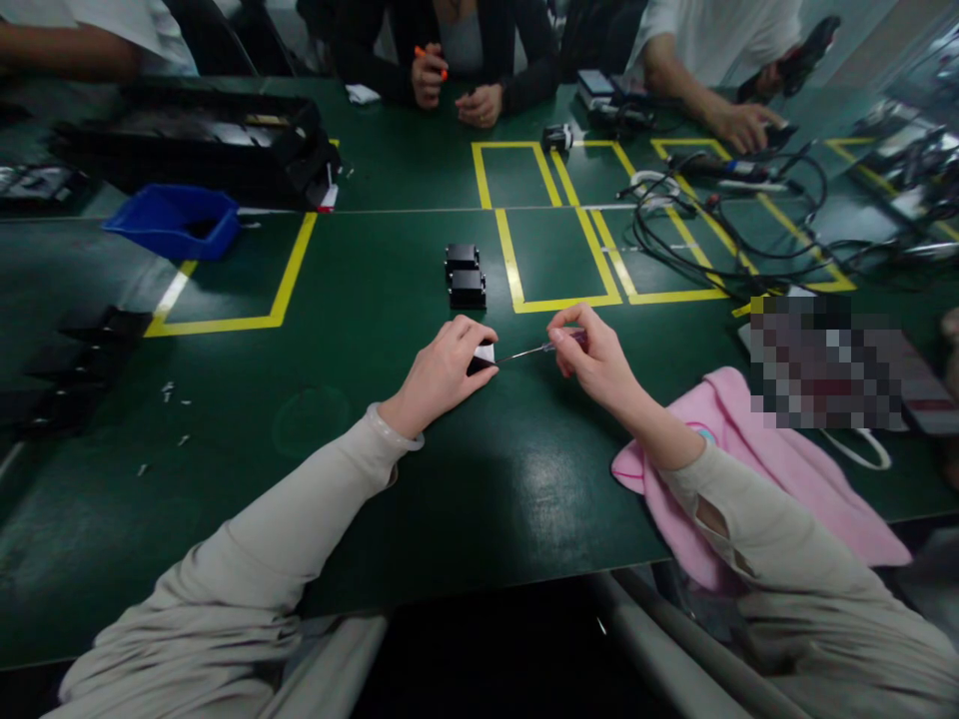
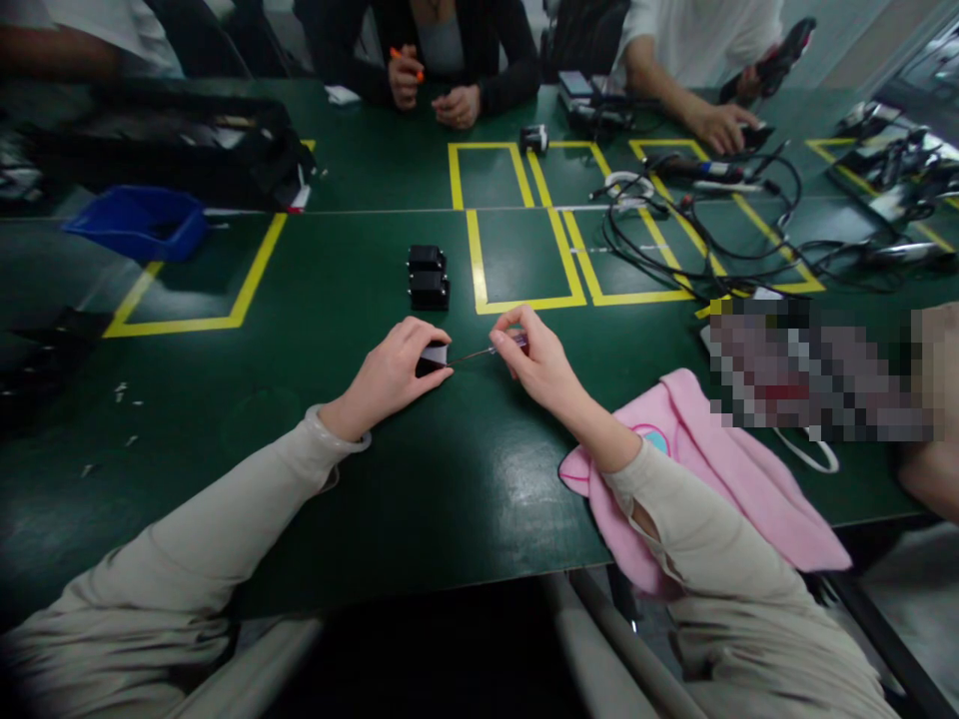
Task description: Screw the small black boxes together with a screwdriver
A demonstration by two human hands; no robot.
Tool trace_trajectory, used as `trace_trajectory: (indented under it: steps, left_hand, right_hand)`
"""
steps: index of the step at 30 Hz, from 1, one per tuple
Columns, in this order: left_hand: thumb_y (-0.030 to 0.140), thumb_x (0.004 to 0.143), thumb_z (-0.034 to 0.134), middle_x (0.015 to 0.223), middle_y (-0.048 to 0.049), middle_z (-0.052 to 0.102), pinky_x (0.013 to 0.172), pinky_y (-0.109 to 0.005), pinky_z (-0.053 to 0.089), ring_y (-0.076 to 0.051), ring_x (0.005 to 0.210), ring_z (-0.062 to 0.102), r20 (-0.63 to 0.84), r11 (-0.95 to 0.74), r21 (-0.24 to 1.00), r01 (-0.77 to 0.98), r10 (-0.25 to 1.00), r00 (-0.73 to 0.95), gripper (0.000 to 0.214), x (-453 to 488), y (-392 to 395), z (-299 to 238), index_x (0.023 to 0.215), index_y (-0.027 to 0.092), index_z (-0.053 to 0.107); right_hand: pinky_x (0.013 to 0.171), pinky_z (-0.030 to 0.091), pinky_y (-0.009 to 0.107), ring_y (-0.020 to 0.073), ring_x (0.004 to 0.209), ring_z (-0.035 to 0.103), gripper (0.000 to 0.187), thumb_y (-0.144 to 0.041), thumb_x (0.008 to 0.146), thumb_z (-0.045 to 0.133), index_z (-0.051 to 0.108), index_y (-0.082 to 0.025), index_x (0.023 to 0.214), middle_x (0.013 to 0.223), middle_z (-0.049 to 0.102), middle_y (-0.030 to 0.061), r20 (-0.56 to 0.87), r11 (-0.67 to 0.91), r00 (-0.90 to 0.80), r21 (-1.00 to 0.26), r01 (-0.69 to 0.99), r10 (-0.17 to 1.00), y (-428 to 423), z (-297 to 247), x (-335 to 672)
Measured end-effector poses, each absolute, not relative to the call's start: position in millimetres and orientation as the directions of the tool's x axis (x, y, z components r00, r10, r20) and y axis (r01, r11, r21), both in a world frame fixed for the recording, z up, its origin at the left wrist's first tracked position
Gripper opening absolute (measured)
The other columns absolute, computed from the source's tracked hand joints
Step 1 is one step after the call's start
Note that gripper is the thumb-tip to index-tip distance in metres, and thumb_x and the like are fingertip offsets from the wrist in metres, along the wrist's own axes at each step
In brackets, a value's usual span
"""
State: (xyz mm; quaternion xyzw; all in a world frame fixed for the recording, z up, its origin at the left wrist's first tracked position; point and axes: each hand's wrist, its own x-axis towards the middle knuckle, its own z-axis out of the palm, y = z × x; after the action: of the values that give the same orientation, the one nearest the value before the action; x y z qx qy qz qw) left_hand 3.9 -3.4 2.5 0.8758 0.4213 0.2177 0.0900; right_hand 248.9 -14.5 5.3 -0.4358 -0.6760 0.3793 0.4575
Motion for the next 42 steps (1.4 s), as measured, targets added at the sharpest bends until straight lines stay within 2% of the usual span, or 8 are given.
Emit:
trace_trajectory:
  steps: [7,12,18,23,28,34,39,42]
  left_hand:
    - [0.024,0.092,0.071,0.120,-0.0077,0.060,0.088,-0.038,0.056,-0.024,0.110,0.060,0.306,-0.630,0.336,0.700,0.776,0.552,0.033,2.9,-4.2,3.5,0.120,0.020,0.054]
    - [0.024,0.092,0.069,0.121,-0.0078,0.060,0.087,-0.038,0.057,-0.025,0.111,0.060,0.309,-0.632,0.342,0.696,0.775,0.552,0.033,2.8,-4.1,3.1,0.121,0.021,0.053]
    - [0.024,0.092,0.068,0.122,-0.0079,0.060,0.085,-0.038,0.057,-0.025,0.111,0.060,0.308,-0.630,0.353,0.692,0.776,0.550,0.032,2.8,-4.1,3.1,0.121,0.022,0.053]
    - [0.025,0.092,0.069,0.121,-0.0082,0.060,0.085,-0.038,0.057,-0.025,0.112,0.060,0.297,-0.627,0.354,0.694,0.779,0.552,0.033,2.4,-4.0,4.3,0.121,0.020,0.054]
    - [0.024,0.093,0.069,0.121,-0.0079,0.060,0.087,-0.037,0.057,-0.025,0.112,0.060,0.302,-0.625,0.350,0.698,0.780,0.547,0.032,2.3,-4.0,3.0,0.121,0.020,0.054]
    - [0.025,0.093,0.068,0.121,-0.0079,0.060,0.087,-0.039,0.057,-0.025,0.112,0.060,0.300,-0.626,0.351,0.696,0.779,0.550,0.032,2.9,-4.2,3.4,0.121,0.021,0.054]
    - [0.025,0.093,0.068,0.120,-0.0078,0.060,0.087,-0.039,0.057,-0.025,0.113,0.060,0.306,-0.629,0.355,0.691,0.777,0.550,0.031,2.5,-3.8,3.1,0.121,0.021,0.054]
    - [0.025,0.093,0.068,0.121,-0.0078,0.060,0.086,-0.038,0.057,-0.026,0.113,0.060,0.308,-0.628,0.360,0.690,0.778,0.548,0.031,2.1,-3.6,2.7,0.121,0.022,0.054]
  right_hand:
    - [0.049,0.035,0.026,0.0085,0.047,0.048,0.020,-0.040,0.098,0.064,0.052,-0.024,0.101,0.062,0.049,-0.0087,0.301,0.336,-0.196,-0.924,0.181,0.933,-13.5,6.9,248.3]
    - [0.046,0.033,0.026,0.0093,0.042,0.044,0.023,-0.042,0.101,0.059,0.052,-0.023,0.089,0.051,0.047,-0.0090,0.251,0.302,-0.217,-0.921,0.248,0.943,-14.3,8.0,249.7]
    - [0.050,0.038,0.026,0.0093,0.048,0.050,0.020,-0.041,0.097,0.064,0.053,-0.024,0.099,0.062,0.050,-0.0084,0.280,0.318,-0.207,-0.930,0.183,0.937,-14.3,8.8,249.2]
    - [0.045,0.032,0.027,0.0098,0.042,0.044,0.025,-0.043,0.101,0.057,0.054,-0.023,0.087,0.050,0.046,-0.0086,0.242,0.292,-0.214,-0.926,0.241,0.946,-13.5,8.1,249.4]
    - [0.048,0.037,0.026,0.0096,0.046,0.048,0.016,-0.036,0.097,0.063,0.054,-0.024,0.101,0.060,0.049,-0.0088,0.276,0.312,-0.199,-0.933,0.180,0.940,-13.5,7.6,248.5]
    - [0.046,0.033,0.026,0.0095,0.042,0.044,0.023,-0.042,0.100,0.059,0.053,-0.023,0.088,0.049,0.047,-0.0091,0.238,0.287,-0.209,-0.925,0.250,0.948,-13.8,9.8,249.0]
    - [0.049,0.038,0.027,0.0101,0.047,0.050,0.021,-0.041,0.096,0.065,0.054,-0.024,0.098,0.059,0.052,-0.0085,0.259,0.295,-0.203,-0.941,0.169,0.944,-13.6,10.1,248.5]
    - [0.048,0.038,0.027,0.0099,0.044,0.048,0.025,-0.047,0.099,0.060,0.054,-0.023,0.091,0.054,0.050,-0.0085,0.240,0.280,-0.204,-0.939,0.198,0.949,-13.0,9.4,249.2]
